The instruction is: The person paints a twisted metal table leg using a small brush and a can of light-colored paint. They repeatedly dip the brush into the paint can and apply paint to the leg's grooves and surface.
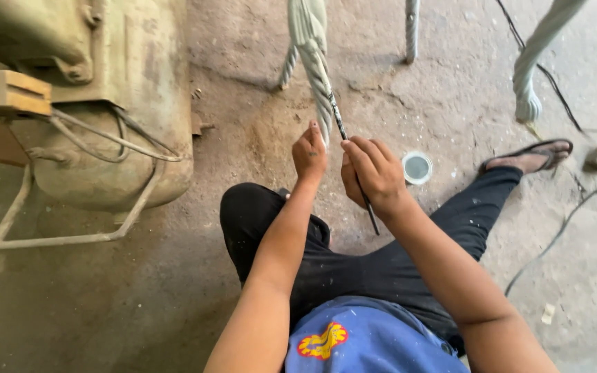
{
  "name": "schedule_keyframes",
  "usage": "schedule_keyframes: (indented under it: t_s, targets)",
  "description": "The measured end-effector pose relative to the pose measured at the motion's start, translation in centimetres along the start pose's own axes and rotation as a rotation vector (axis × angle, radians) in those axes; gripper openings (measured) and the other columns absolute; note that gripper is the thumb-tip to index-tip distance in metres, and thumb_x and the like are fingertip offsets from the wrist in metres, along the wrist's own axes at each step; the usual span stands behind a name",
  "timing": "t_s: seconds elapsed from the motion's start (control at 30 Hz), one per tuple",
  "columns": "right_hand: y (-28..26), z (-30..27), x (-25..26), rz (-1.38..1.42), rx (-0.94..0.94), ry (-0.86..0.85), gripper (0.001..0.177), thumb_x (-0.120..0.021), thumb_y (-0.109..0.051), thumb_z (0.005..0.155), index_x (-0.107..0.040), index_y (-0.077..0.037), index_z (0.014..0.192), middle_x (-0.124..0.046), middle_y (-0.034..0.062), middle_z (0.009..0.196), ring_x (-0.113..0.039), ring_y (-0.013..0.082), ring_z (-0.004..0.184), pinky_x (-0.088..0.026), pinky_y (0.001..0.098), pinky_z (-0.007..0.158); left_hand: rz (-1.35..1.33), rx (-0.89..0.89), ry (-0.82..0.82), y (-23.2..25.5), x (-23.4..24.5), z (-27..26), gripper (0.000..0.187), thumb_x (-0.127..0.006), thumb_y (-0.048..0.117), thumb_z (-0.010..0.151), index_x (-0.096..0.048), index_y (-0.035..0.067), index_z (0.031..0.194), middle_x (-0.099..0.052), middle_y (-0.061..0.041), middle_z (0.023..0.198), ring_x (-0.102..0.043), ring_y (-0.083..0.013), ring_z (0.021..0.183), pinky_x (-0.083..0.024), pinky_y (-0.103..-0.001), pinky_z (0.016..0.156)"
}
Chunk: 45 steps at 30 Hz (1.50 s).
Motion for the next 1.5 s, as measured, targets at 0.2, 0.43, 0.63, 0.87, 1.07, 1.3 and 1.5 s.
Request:
schedule_keyframes:
  t_s: [0.2, 0.43, 0.63, 0.87, 1.07, 1.3, 1.5]
  targets:
    - [3.1, -5.1, 1.9, 0.209, -0.510, 0.025, 0.011, -0.066, 0.002, 0.095, -0.077, 0.004, 0.098, -0.074, 0.0191, 0.087, -0.070, 0.0366, 0.071, -0.056, 0.0431, 0.065, -0.023, -0.009, 0.001, 0.2, 0.2, -0.3, 0.069, -0.033, 0.055, 0.108, -0.075, 0.007, 0.085, -0.072, -0.012, 0.062, -0.073, -0.0280, 0.065, -0.058, -0.041, 0.065]
    - [3.3, 0.2, 1.8, 0.387, -0.772, 0.088, 0.015, -0.061, -0.002, 0.100, -0.075, 0.004, 0.100, -0.073, 0.0164, 0.081, -0.072, 0.0284, 0.071, -0.058, 0.0393, 0.067, -0.029, -0.013, 0.002, -0.4, 0.1, -0.3, 0.066, -0.034, 0.054, 0.108, -0.074, 0.007, 0.082, -0.070, -0.010, 0.060, -0.071, -0.0235, 0.059, -0.057, -0.039, 0.060]
    - [3.3, 0.8, 2.2, 0.464, -0.733, 0.163, 0.016, -0.063, -0.003, 0.100, -0.076, 0.006, 0.098, -0.075, 0.0192, 0.084, -0.073, 0.0281, 0.070, -0.060, 0.0379, 0.066, -0.003, -0.005, 0.012, -0.8, 0.0, -0.6, 0.065, -0.035, 0.054, 0.107, -0.071, 0.010, 0.076, -0.068, -0.008, 0.056, -0.069, -0.0234, 0.057, -0.055, -0.037, 0.059]
    - [4.6, -7.4, 2.3, 0.449, -0.882, 0.149, 0.019, -0.058, -0.003, 0.100, -0.075, 0.006, 0.099, -0.073, 0.0168, 0.077, -0.071, 0.0240, 0.066, -0.057, 0.0360, 0.064, 0.001, 0.001, 0.006, -1.5, -0.1, -0.8, 0.066, -0.035, 0.054, 0.107, -0.072, 0.008, 0.079, -0.069, -0.009, 0.058, -0.070, -0.0253, 0.060, -0.055, -0.038, 0.060]
    - [2.3, -1.8, 2.0, 0.453, -0.770, 0.210, 0.018, -0.062, -0.008, 0.100, -0.077, 0.003, 0.098, -0.075, 0.0178, 0.084, -0.073, 0.0257, 0.068, -0.058, 0.0349, 0.065, 0.000, 0.003, -0.008, -2.2, -0.2, -0.6, 0.064, -0.034, 0.053, 0.108, -0.072, 0.010, 0.079, -0.069, -0.007, 0.058, -0.069, -0.0212, 0.058, -0.056, -0.036, 0.059]
    - [2.5, -5.2, 1.7, 0.457, -0.919, 0.198, 0.019, -0.063, -0.009, 0.099, -0.077, 0.003, 0.099, -0.076, 0.0185, 0.085, -0.074, 0.0265, 0.069, -0.059, 0.0354, 0.066, -0.022, 0.016, 0.002, -2.5, -0.1, -0.9, 0.060, -0.038, 0.050, 0.108, -0.071, 0.010, 0.079, -0.068, -0.008, 0.057, -0.069, -0.0202, 0.056, -0.056, -0.035, 0.057]
    - [5.5, -8.4, 2.2, 0.671, -1.252, 0.375, 0.023, -0.056, -0.010, 0.099, -0.070, 0.009, 0.099, -0.073, 0.0239, 0.084, -0.072, 0.0273, 0.068, -0.060, 0.0370, 0.067, -0.013, -0.002, 0.025, -1.8, 0.0, -1.3, 0.061, -0.040, 0.053, 0.107, -0.073, 0.009, 0.080, -0.069, -0.009, 0.059, -0.071, -0.0204, 0.058, -0.056, -0.035, 0.058]
Point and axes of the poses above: each hand's wrist, its own z-axis towards the middle knuckle, its own x-axis out of the back of the hand, y = z × x, the point moved 4 cm from there along z, towards the middle knuckle
